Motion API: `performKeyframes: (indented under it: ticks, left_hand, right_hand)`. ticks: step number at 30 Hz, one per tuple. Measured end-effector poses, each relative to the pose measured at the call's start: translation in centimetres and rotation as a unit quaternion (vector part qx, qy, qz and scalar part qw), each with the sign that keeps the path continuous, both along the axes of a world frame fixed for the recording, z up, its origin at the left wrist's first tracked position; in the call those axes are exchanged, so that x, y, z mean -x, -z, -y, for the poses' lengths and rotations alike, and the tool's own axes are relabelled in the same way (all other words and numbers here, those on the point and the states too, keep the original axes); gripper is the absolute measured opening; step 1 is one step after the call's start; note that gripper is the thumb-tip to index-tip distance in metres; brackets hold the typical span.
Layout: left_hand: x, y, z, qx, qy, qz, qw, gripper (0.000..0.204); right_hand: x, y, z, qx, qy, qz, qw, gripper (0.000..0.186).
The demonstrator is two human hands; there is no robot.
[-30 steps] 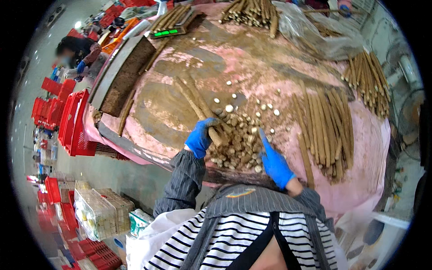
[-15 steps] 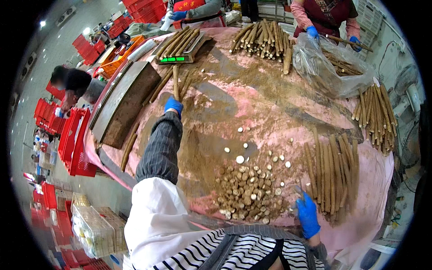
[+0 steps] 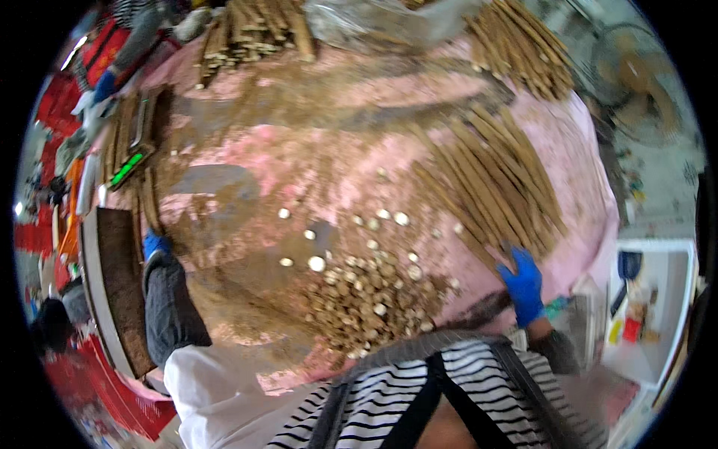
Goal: The person cuts long, brown root vegetables into small, round slices using a knife. The person gathers the sliced pieces and places them into a blue plastic scoop, then transfers the contents into a white crate.
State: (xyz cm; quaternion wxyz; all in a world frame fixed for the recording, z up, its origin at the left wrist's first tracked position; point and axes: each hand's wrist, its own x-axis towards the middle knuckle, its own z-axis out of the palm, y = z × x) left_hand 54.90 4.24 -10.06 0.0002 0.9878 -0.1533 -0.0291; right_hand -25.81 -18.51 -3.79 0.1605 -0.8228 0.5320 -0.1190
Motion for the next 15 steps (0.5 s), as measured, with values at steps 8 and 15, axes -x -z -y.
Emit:
performKeyframes:
  ticks: [8, 15]
  left_hand:
    - [13.2, -1.5, 5.8, 0.435, 0.255, -0.071, 0.860, 0.053]
    - [40.9, -9.2, 11.8, 0.434, 0.303, -0.452, 0.718, 0.041]
  right_hand:
    - [0.2, -1.1, -0.2, -0.095, -0.008, -0.029, 0.995, 0.054]
    - [-0.5, -0.4, 0.8, -0.079, -0.048, 0.002, 0.996, 0.052]
